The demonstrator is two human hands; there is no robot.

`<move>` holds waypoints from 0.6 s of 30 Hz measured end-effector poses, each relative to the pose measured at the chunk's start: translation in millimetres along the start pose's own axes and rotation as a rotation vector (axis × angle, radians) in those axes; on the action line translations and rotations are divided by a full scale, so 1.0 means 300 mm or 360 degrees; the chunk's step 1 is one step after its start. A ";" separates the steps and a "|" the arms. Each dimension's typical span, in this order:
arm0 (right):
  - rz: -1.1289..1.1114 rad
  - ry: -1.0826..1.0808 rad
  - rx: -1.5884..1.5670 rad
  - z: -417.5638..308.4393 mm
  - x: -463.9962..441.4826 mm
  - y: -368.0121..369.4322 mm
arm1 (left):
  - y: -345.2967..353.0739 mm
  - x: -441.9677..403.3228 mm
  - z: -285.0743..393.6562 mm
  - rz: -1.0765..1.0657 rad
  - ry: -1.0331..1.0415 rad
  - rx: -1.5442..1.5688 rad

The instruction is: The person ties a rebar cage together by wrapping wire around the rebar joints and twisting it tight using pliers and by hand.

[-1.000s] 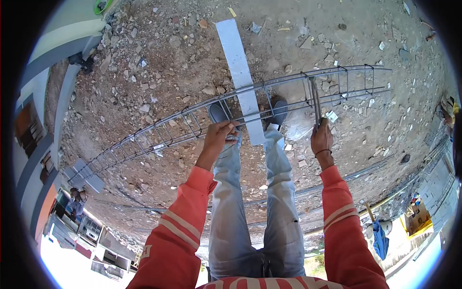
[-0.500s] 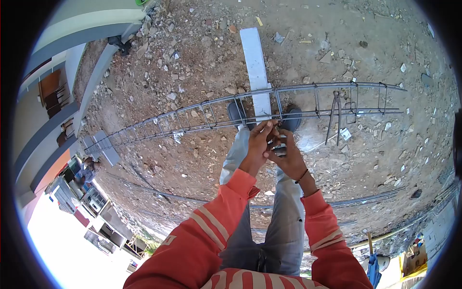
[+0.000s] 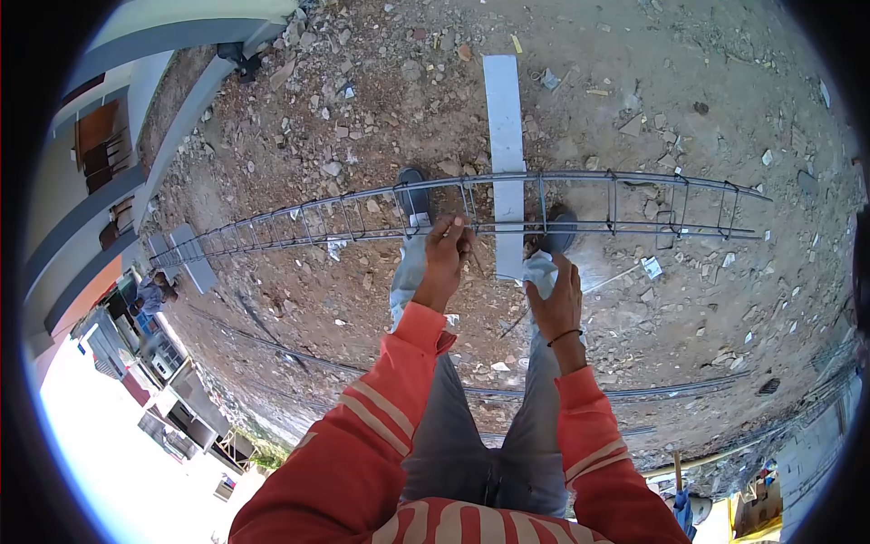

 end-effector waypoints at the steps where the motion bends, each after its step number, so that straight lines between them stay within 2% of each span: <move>1: -0.0002 0.0011 0.0020 -0.039 -0.029 -0.008 | 0.016 -0.002 -0.004 -0.0106 -0.0086 0.0003; 2: -0.0086 -0.0232 -0.0131 -0.088 -0.057 -0.004 | 0.021 -0.011 -0.016 -0.0117 -0.0106 0.0015; 3: -0.0167 -0.0475 -0.0280 -0.129 -0.075 0.013 | 0.029 -0.025 -0.035 -0.0279 -0.0194 0.0104; 4: -0.0163 -0.0459 -0.0257 -0.154 -0.083 0.047 | 0.034 -0.038 -0.045 -0.0442 -0.0282 0.0190; 6: -0.0614 0.0123 -0.0916 -0.186 -0.078 0.171 | 0.005 -0.080 -0.054 -0.0535 -0.0373 0.0306; 7: -0.0539 0.0516 -0.1188 -0.198 -0.075 0.241 | -0.021 -0.107 -0.047 -0.0451 -0.0331 0.0230; 8: -0.0549 0.0530 -0.1175 -0.207 -0.075 0.289 | -0.059 -0.132 -0.034 -0.0364 -0.0289 0.0154; 9: -0.0449 0.0518 -0.0913 -0.212 -0.085 0.326 | -0.113 -0.169 -0.035 -0.0337 -0.0302 -0.0059; 10: -0.0354 0.0506 -0.0648 -0.211 -0.087 0.375 | -0.150 -0.191 -0.010 -0.0331 -0.0317 -0.0045; 11: -0.0196 0.0549 -0.1011 -0.207 -0.080 0.456 | -0.191 -0.213 0.012 -0.0298 -0.0295 -0.0451; 13: -0.0133 0.0698 -0.0916 -0.182 -0.072 0.571 | -0.271 -0.290 0.042 -0.0360 -0.0128 -0.1203; 14: -0.0069 0.0826 -0.0837 -0.164 -0.069 0.626 | -0.311 -0.327 0.041 -0.0375 -0.0150 -0.1191; 15: 0.0015 0.1066 -0.0895 -0.116 -0.062 0.713 | -0.332 -0.352 0.076 -0.0282 0.0152 -0.1657; 16: 0.0007 0.1079 -0.0872 -0.141 -0.087 0.724 | -0.348 -0.377 0.105 -0.0175 0.0466 -0.2111; 18: 0.0135 0.1672 -0.1797 -0.174 -0.119 0.764 | -0.358 -0.459 0.136 -0.0127 0.0514 -0.1989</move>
Point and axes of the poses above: each hand's wrist, its own x-axis away from the middle knuckle, its own y-axis out of the palm, z = x × y, the point moved 2 cm from there along -x, towards the middle knuckle
